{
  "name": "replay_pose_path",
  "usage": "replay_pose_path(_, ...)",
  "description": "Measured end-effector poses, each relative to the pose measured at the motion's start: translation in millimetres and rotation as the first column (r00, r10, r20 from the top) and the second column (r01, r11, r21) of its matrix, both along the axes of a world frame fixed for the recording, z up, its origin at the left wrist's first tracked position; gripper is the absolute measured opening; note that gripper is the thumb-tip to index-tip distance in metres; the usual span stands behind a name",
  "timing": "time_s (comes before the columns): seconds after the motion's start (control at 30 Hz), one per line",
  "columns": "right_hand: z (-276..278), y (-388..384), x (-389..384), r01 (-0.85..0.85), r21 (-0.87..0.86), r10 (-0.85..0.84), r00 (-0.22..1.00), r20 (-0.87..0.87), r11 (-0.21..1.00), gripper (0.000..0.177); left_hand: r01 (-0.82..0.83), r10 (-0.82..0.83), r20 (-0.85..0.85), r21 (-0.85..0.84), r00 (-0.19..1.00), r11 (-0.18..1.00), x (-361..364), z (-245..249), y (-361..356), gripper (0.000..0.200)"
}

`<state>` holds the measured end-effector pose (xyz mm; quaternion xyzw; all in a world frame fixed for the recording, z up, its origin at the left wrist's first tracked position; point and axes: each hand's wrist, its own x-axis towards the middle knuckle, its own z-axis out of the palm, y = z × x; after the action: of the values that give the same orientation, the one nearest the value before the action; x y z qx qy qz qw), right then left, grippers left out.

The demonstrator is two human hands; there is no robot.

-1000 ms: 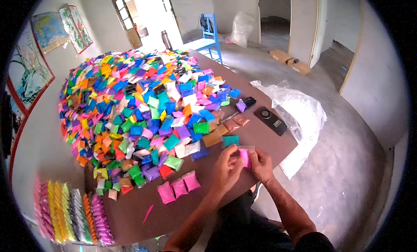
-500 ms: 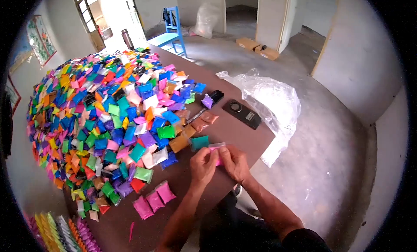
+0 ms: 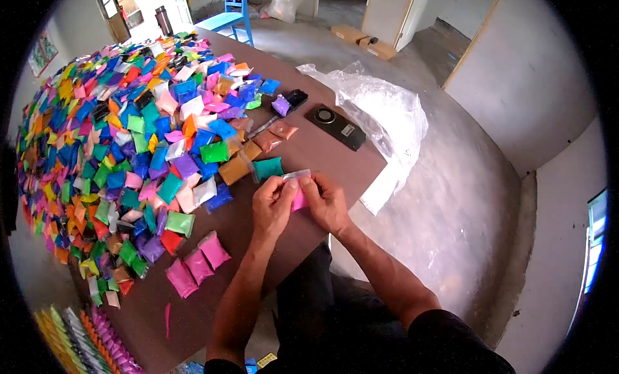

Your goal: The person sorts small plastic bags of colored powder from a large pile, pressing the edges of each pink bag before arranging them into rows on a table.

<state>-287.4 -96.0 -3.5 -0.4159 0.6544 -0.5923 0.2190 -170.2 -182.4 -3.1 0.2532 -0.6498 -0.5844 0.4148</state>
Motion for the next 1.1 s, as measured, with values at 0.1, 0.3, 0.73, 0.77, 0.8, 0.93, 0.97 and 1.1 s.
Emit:
replay_pose_path(0.1,-2.4,-1.9,-1.7,-0.002,0.027,0.002,1.000,-0.009,1.000,0.028,-0.043,0.046,0.043,-0.076,0.998,0.996,0.3,-7.9,-2.8,0.024)
replay_pose_path(0.3,1.6,1.4,-2.9,-0.038,0.034,0.036,0.998,0.057,0.999,0.027,0.006,-0.005,0.001,-0.054,1.000,0.999,-0.5,-3.3,0.9,0.026)
replay_pose_path(0.73,-0.2,1.8,-5.6,-0.033,-0.018,0.035,0.995,0.097,0.999,0.029,0.076,-0.067,0.098,-0.094,0.993,0.993,3.7,-1.9,0.1,0.024)
replay_pose_path(0.77,-1.4,0.9,-6.2,-0.032,-0.010,0.033,0.995,0.092,0.999,0.029,0.041,-0.025,0.093,-0.169,0.995,0.985,3.7,-1.1,0.2,0.024)
replay_pose_path(0.8,-2.5,0.4,-6.9,-0.030,-0.003,0.030,0.996,0.087,1.000,0.029,0.040,-0.024,0.093,-0.168,0.995,0.985,3.7,-0.7,0.7,0.024)
replay_pose_path(0.93,-4.3,4.5,-11.1,-0.051,0.010,0.050,0.995,0.084,0.999,0.029,0.090,-0.086,0.074,-0.053,0.994,0.995,2.1,-0.4,2.5,0.025)
replay_pose_path(0.97,-3.7,4.5,-9.9,-0.046,-0.007,0.047,0.993,0.107,0.999,0.029,0.127,-0.130,0.057,0.049,0.990,0.991,1.4,-0.2,2.7,0.025)
replay_pose_path(1.1,-2.5,4.0,-7.9,-0.054,-0.029,0.057,0.989,0.136,0.998,0.028,0.130,-0.132,0.003,0.129,0.991,0.983,1.3,3.9,4.7,0.025)
